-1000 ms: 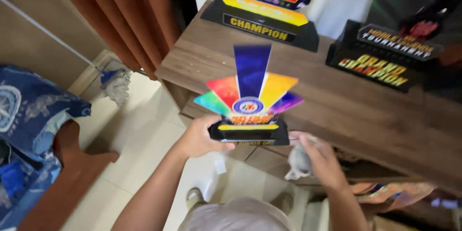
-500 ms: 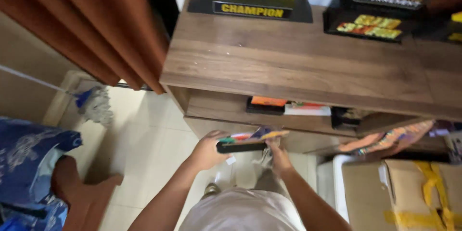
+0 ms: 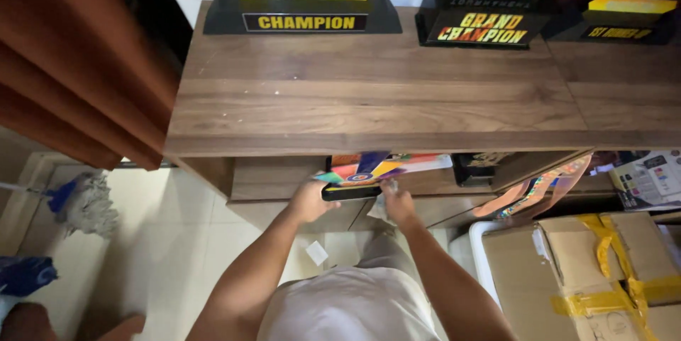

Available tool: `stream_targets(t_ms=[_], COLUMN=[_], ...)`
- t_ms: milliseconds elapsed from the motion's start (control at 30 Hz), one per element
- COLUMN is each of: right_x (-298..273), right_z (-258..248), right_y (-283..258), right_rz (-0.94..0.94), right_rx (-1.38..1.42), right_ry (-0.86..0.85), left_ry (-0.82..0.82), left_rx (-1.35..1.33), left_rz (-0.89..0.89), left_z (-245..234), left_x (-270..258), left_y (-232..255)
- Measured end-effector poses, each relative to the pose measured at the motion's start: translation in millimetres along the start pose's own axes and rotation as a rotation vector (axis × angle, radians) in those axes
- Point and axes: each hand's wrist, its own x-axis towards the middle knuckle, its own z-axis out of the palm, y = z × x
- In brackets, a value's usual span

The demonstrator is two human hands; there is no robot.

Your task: Cleaning and arranging trophies on a shelf.

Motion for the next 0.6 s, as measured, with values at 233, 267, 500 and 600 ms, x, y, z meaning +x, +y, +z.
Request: stream_targets(t_ms=[233, 267, 500, 600], right_x=[3, 4, -23, -22], right_z=[15, 17, 14, 15], right_y=[-26, -24, -44, -42], right_rz=[-0.010, 0.009, -0.092, -0.168], right_rx=[-0.231, -0.303, -0.221, -0.247], right_ry=[0.010, -0.015, 0.110, 0.210], left_ry=[-0.007, -0.026, 0.013, -0.061], left_rx=[0.036, 0.064, -0.013, 0.051], left_rz=[0.010, -0.020, 0.170, -0.063], left_z=[-2, -2, 9, 7], left_x=[11, 11, 14, 19], left_y=[-22, -24, -38, -36])
